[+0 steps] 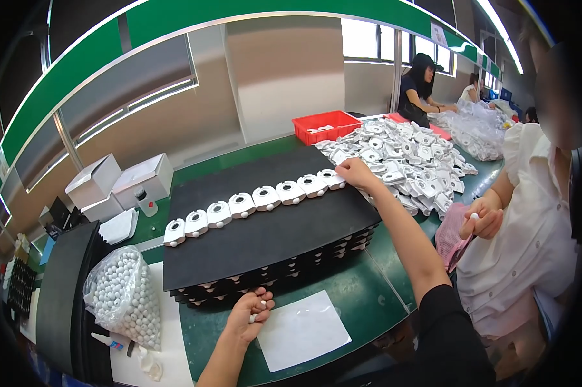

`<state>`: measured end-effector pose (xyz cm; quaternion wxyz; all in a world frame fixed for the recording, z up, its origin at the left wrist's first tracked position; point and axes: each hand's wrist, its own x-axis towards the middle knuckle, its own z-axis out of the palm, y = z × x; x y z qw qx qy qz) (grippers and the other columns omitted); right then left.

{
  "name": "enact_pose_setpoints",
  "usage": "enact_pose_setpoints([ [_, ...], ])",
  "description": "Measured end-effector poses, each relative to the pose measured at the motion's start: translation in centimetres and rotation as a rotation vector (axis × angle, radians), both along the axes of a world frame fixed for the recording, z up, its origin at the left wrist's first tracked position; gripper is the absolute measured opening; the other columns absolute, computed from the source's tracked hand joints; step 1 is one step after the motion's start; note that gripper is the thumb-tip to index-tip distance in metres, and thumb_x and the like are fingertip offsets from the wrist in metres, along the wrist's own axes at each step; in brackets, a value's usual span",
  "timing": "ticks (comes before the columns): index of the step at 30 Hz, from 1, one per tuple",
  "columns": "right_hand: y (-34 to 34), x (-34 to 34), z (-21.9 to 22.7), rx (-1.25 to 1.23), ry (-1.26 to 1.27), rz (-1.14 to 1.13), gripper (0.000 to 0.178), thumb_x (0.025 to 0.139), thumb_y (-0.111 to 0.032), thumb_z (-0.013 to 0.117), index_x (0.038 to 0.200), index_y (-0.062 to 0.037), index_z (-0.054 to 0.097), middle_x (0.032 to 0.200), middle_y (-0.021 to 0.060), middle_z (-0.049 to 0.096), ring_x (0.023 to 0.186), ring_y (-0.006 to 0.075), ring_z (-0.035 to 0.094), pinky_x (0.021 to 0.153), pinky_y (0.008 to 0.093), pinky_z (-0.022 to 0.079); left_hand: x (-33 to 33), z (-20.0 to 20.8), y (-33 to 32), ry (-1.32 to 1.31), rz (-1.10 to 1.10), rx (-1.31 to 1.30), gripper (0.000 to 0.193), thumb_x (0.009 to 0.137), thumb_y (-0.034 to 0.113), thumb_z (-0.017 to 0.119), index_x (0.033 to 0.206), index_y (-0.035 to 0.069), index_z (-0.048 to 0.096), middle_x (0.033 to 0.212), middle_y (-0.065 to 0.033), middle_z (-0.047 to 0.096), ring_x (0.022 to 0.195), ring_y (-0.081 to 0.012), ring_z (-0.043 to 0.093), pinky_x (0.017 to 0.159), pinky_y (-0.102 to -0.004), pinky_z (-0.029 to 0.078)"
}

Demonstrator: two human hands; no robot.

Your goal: Assembling small light components by placing diffusers into housings and applying adhesive on a production line.

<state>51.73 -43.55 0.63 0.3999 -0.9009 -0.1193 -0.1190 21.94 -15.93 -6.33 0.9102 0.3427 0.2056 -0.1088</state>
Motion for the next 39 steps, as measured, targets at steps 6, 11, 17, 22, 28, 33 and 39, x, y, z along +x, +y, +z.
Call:
enact_pose_setpoints([
  [6, -5.3, -0.4, -2.8, 0.112, -0.300, -0.092, 0.027, 0.081, -0.020, 0.053, 0.096, 0.0015, 0.060, 0.086, 0.0177, 0.062, 0.083, 0.0293, 0.059, 0.077, 0.0367, 0.045, 0.1, 0.6, -0.8, 0.001, -0.056, 0.071, 0.026, 0.076, -0.006, 0.044, 0.101, 0.001, 0.043, 0.091, -0.0131, 0.052, 0.062, -0.0139, 0.045, 0.039, -0.0184, 0.027],
  [11, -8.5, -6.2, -9.3, -0.534, -0.343, -0.138, 0.040, 0.076, -0.011, 0.056, 0.115, -0.0059, 0.049, 0.124, 0.0144, 0.045, 0.117, 0.0319, 0.039, 0.093, 0.0406, 0.036, -0.2, 1.1, -1.1, -0.059, -0.169, 0.126, 0.016, 0.088, 0.011, 0.046, 0.102, 0.003, 0.045, 0.089, -0.0115, 0.053, 0.058, -0.0103, 0.042, 0.040, -0.0180, 0.026],
  [17, -10.2, -14.5, -9.4, -0.598, -0.456, -0.142, 0.039, 0.071, -0.011, 0.065, 0.107, -0.0044, 0.053, 0.117, 0.0112, 0.050, 0.115, 0.0315, 0.042, 0.090, 0.0415, 0.038, -0.1, 0.6, -1.6, -0.099, -0.221, 0.209, 0.024, 0.091, 0.029, 0.047, 0.093, 0.004, 0.049, 0.072, -0.0049, 0.053, 0.050, -0.0059, 0.035, 0.041, -0.0181, 0.024],
  [22, -7.7, -20.3, -7.4, -0.253, -0.369, 0.050, 0.015, 0.070, -0.005, 0.064, 0.082, -0.0004, 0.057, 0.089, 0.0134, 0.058, 0.091, 0.0324, 0.053, 0.075, 0.0371, 0.043, -0.7, 0.4, -0.5, -0.104, -0.151, 0.184, 0.036, 0.091, 0.038, 0.046, 0.094, 0.002, 0.049, 0.060, 0.0029, 0.036, 0.049, -0.0050, 0.030, 0.042, -0.0185, 0.023],
  [28, -7.9, -24.4, -5.6, -0.091, -0.338, -0.053, 0.028, 0.064, 0.003, 0.066, 0.088, -0.0010, 0.052, 0.088, 0.0163, 0.054, 0.083, 0.0334, 0.053, 0.072, 0.0352, 0.043, -0.3, 1.1, -1.3, -0.202, -0.190, 0.135, 0.028, 0.087, 0.019, 0.055, 0.111, 0.005, 0.049, 0.069, 0.0033, 0.042, 0.052, -0.0032, 0.034, 0.042, -0.0166, 0.024],
  [33, -9.6, -23.5, -4.9, -0.157, -0.014, -0.081, 0.049, 0.056, -0.006, 0.074, 0.101, 0.0004, 0.056, 0.093, 0.0155, 0.057, 0.090, 0.0328, 0.052, 0.077, 0.0355, 0.043, -0.8, 1.1, -1.4, -0.248, -0.120, 0.198, 0.022, 0.084, 0.014, 0.060, 0.103, 0.006, 0.053, 0.074, 0.0018, 0.049, 0.052, -0.0031, 0.035, 0.042, -0.0163, 0.025],
  [39, -8.7, -23.8, -2.7, -0.581, -0.126, -0.115, 0.018, 0.061, -0.009, 0.070, 0.077, -0.0026, 0.065, 0.076, 0.0120, 0.059, 0.081, 0.0305, 0.050, 0.070, 0.0392, 0.041, -0.3, 0.9, -2.0, -0.236, -0.174, 0.224, 0.017, 0.086, 0.019, 0.058, 0.097, 0.007, 0.055, 0.087, -0.0021, 0.058, 0.053, -0.0026, 0.039, 0.042, -0.0158, 0.026],
])
